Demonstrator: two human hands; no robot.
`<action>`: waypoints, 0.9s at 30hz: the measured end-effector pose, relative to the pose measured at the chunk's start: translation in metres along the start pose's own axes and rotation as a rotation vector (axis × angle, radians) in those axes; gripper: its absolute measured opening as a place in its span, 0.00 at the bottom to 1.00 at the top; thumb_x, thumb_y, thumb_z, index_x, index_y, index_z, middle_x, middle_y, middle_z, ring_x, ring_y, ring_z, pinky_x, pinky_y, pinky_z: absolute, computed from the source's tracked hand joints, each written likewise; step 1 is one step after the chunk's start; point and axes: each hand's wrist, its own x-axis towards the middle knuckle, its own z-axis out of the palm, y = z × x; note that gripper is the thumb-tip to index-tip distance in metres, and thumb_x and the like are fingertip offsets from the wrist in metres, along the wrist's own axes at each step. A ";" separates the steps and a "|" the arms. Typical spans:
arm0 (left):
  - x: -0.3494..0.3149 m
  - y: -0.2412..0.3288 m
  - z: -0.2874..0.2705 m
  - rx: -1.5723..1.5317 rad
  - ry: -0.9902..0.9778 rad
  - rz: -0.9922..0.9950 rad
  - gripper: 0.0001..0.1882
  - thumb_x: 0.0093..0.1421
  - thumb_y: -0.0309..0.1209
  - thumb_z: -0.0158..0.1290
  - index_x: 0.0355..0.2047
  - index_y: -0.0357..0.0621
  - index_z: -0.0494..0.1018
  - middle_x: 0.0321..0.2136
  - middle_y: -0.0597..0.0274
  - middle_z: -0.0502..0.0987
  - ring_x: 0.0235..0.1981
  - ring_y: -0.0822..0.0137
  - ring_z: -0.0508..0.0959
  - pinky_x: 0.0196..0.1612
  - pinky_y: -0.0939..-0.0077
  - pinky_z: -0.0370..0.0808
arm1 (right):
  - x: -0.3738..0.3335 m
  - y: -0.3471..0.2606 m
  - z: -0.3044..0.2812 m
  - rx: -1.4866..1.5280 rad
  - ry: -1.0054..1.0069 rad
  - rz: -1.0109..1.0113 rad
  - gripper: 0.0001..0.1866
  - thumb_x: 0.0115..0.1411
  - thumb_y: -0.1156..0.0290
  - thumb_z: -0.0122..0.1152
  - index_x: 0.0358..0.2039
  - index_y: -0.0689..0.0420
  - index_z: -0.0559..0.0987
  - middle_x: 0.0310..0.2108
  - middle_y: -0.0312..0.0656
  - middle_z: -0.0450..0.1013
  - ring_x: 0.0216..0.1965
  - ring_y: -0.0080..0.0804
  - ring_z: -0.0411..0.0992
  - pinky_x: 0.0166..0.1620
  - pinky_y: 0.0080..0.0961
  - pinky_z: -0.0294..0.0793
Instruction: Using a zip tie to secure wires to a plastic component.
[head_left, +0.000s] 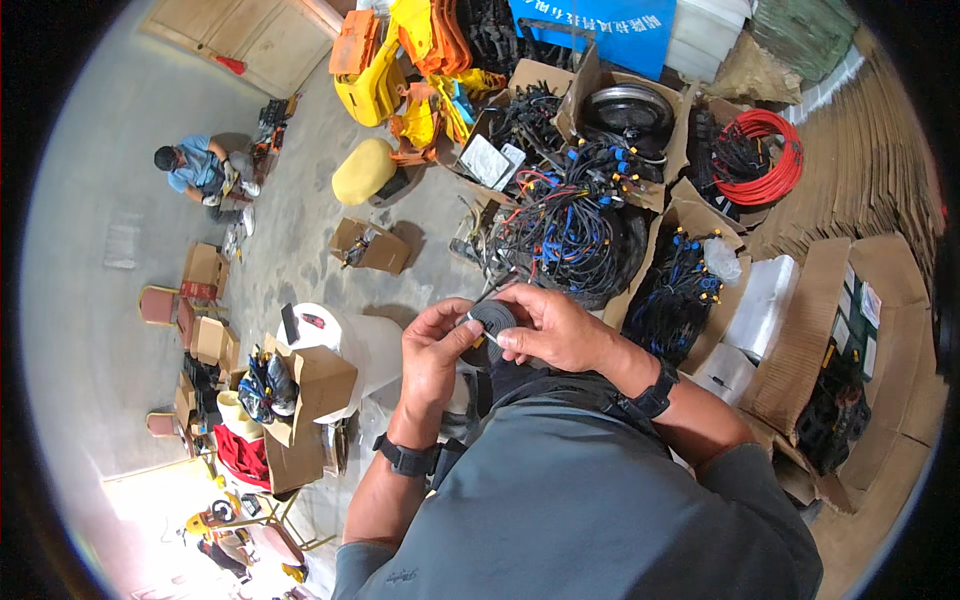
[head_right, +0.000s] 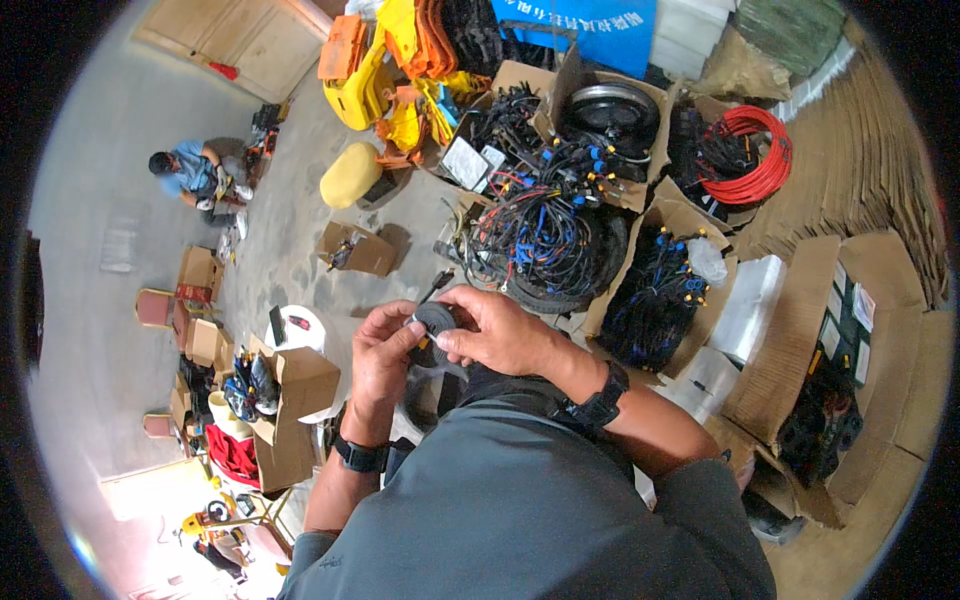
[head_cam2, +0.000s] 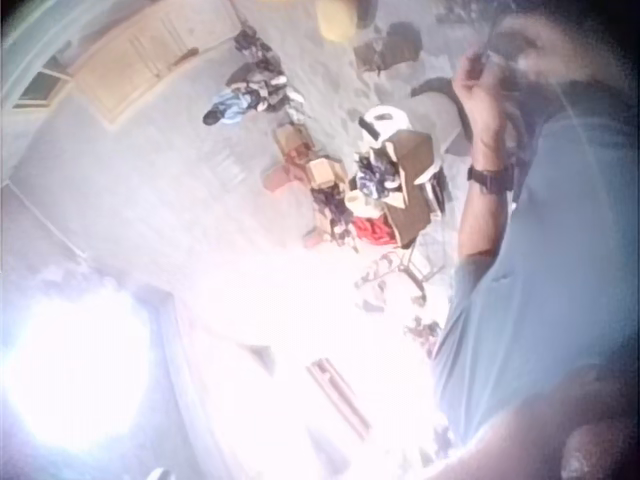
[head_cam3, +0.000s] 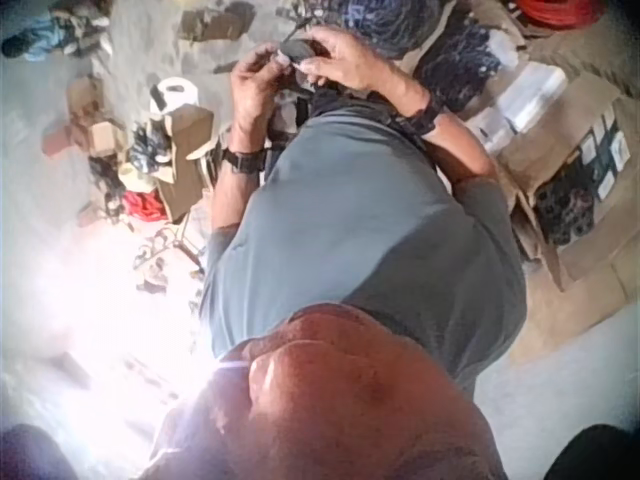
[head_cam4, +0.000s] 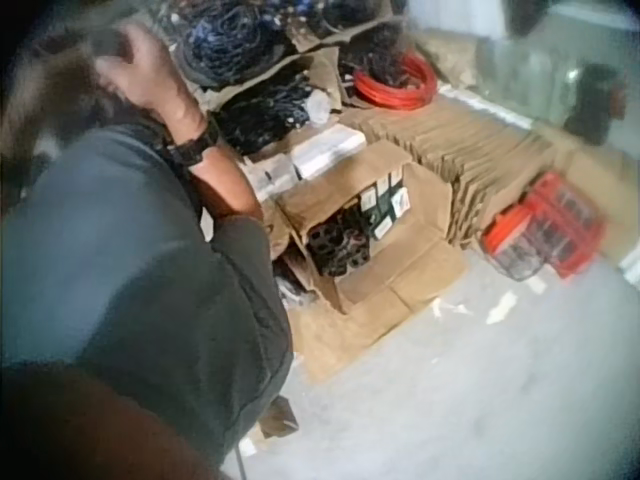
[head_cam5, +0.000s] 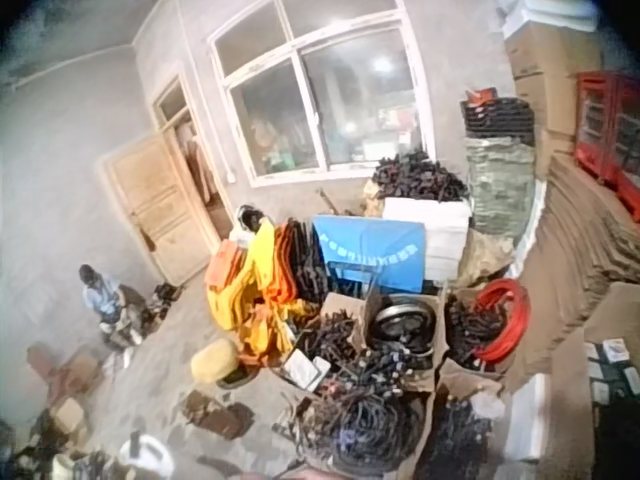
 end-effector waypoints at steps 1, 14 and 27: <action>0.000 -0.003 -0.002 -0.006 0.028 0.025 0.12 0.55 0.20 0.57 0.40 0.36 0.74 0.32 0.66 0.77 0.32 0.76 0.75 0.38 0.83 0.71 | 0.002 0.000 0.001 -0.010 -0.009 0.049 0.17 0.61 0.72 0.55 0.50 0.63 0.67 0.34 0.38 0.72 0.31 0.19 0.71 0.33 0.17 0.74; 0.000 -0.006 0.001 0.003 0.159 0.039 0.07 0.56 0.20 0.54 0.37 0.35 0.75 0.30 0.64 0.78 0.30 0.76 0.74 0.36 0.83 0.71 | 0.004 0.002 0.005 0.069 0.003 0.209 0.07 0.62 0.68 0.54 0.34 0.60 0.74 0.22 0.34 0.71 0.18 0.16 0.68 0.21 0.14 0.67; 0.013 -0.003 0.001 0.037 0.254 0.019 0.07 0.49 0.20 0.51 0.29 0.34 0.76 0.24 0.63 0.76 0.25 0.75 0.72 0.32 0.82 0.69 | 0.010 0.000 0.003 0.101 -0.012 0.214 0.06 0.63 0.70 0.53 0.34 0.59 0.73 0.22 0.35 0.73 0.19 0.17 0.70 0.20 0.14 0.69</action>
